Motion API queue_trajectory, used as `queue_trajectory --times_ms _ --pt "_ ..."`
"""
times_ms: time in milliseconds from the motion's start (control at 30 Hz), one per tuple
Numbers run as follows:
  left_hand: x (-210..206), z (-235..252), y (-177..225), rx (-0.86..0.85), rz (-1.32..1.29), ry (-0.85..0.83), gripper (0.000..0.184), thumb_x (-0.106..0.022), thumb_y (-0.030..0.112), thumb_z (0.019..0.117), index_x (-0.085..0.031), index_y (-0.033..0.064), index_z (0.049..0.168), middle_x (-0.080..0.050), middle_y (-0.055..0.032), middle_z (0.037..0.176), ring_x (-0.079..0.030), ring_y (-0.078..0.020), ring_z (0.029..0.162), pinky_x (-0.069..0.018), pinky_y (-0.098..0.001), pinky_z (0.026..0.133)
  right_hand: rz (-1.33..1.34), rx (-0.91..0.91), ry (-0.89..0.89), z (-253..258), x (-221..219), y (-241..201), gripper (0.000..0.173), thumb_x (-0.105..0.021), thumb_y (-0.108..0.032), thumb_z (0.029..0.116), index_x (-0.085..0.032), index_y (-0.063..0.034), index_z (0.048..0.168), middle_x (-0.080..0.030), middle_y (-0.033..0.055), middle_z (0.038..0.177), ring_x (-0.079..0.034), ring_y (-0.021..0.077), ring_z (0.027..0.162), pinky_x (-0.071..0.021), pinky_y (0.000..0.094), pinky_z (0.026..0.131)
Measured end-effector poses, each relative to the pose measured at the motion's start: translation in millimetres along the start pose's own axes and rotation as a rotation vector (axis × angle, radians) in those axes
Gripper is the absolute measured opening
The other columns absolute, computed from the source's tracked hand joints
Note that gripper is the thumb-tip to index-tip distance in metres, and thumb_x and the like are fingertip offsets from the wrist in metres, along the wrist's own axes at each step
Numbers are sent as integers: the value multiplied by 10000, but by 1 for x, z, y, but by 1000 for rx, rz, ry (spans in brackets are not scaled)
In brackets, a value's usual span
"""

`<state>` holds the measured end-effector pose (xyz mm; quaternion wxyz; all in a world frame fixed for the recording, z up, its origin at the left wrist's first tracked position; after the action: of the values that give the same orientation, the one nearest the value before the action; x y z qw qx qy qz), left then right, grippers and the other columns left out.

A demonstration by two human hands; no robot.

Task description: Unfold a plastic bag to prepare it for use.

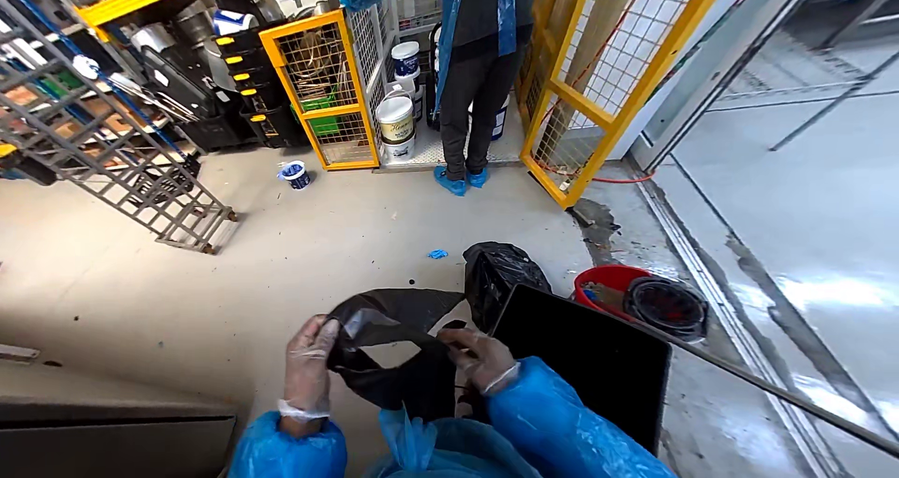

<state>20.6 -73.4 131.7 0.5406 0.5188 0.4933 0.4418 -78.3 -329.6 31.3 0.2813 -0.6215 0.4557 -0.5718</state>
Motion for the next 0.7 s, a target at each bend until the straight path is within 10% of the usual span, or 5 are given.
queue_trajectory --times_ms 100,267,400,567,700 --pt "16 -3 31 -114 -57 -68 120 -641 143 950 -722 56 938 -712 -40 790 -679 -92 685 -596 -263 637 -48 -147 183 13 31 21 626 -771 -199 916 -523 -79 1479 -605 208 1382 -668 358 1138 -554 539 970" --pt "46 -11 67 -194 -200 -114 135 -737 259 916 -751 133 963 -730 -24 813 -694 -69 696 -600 -243 623 -370 105 306 33 44 -20 1015 -949 -240 687 -435 -87 1549 -323 229 1634 -421 495 1416 -452 663 1057" --pt "80 -28 96 -196 -263 -183 230 -738 352 914 -764 186 1070 -771 -10 984 -735 -84 898 -622 -275 795 -448 200 214 68 27 -32 846 -913 -219 753 -518 -126 1496 -329 230 1629 -304 490 1489 -378 677 1116" --pt "115 -44 123 -291 -172 -25 287 -459 240 1069 -741 225 1118 -768 79 1091 -694 3 1044 -564 -202 919 -190 251 104 94 1 -53 453 -751 -33 891 -669 -57 1336 -454 211 1560 -415 424 1448 -370 597 1166" --pt "136 -37 120 -268 -290 4 341 -437 270 1077 -774 222 1082 -777 72 1059 -704 -1 1020 -577 -206 896 46 141 -75 98 -28 -56 187 -623 26 967 -734 39 1116 -716 194 1166 -671 296 1120 -509 484 1015"
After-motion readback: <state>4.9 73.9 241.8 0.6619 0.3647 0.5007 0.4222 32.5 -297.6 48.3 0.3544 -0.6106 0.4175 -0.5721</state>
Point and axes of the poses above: each hand's wrist, its own z-axis towards the middle knuckle, its own x-axis out of the back of the hand, y = z × x, the point moved 8 cm from there along z, towards the middle knuckle
